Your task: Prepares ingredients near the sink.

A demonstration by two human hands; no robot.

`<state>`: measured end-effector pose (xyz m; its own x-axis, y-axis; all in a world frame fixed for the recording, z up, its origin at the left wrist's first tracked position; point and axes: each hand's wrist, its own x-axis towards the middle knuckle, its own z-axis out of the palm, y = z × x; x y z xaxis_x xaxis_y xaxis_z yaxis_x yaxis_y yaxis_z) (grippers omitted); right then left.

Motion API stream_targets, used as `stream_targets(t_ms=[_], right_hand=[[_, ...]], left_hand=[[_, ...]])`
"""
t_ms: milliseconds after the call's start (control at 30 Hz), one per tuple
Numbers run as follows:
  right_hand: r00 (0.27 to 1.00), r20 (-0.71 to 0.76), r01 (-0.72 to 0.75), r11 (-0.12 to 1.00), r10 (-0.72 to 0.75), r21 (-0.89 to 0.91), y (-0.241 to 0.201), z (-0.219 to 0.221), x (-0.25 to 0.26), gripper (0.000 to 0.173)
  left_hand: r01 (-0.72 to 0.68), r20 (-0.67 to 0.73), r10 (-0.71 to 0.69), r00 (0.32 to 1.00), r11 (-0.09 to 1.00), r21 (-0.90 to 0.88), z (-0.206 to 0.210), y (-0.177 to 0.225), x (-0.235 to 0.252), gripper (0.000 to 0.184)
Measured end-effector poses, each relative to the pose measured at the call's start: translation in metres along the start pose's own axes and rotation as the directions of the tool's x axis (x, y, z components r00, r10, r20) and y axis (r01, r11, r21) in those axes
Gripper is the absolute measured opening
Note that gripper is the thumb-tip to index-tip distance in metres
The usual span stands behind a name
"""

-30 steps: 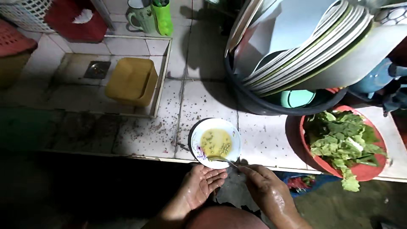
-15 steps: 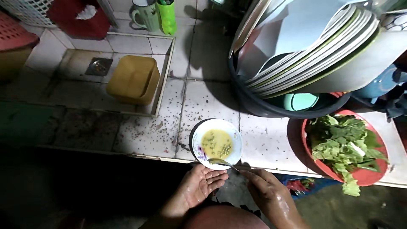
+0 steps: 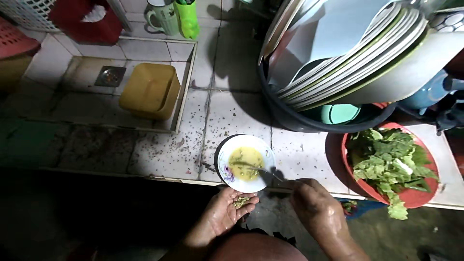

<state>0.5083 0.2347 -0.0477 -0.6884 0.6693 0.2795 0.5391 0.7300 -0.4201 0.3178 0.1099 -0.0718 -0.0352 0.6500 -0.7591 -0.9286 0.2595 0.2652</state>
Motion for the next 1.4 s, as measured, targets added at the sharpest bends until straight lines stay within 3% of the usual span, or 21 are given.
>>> stream_targets(t_ms=[200, 500, 800, 1400], right_hand=[[0.998, 0.036, -0.043, 0.991, 0.048, -0.123, 0.011, 0.008, 0.024, 0.026], [0.999, 0.052, 0.005, 0.999, -0.003, -0.049, 0.014, 0.017, -0.005, 0.027], [0.991, 0.028, 0.129, 0.989, -0.128, -0.076, 0.018, 0.014, -0.008, 0.027], [0.994, 0.008, 0.111, 0.994, -0.111, -0.011, 0.015, 0.018, -0.019, 0.028]], left_hand=[[-0.015, 0.031, 0.015, 0.999, 1.0, 0.0, -0.001, -0.003, 0.0, 0.037], [0.021, 0.116, -0.019, 0.993, 1.0, -0.018, -0.005, -0.005, 0.006, 0.034], [0.041, 0.112, -0.036, 0.993, 0.998, -0.038, -0.002, -0.004, 0.007, 0.036], [0.057, 0.119, -0.058, 0.991, 0.998, 0.014, -0.004, -0.003, 0.01, 0.038]])
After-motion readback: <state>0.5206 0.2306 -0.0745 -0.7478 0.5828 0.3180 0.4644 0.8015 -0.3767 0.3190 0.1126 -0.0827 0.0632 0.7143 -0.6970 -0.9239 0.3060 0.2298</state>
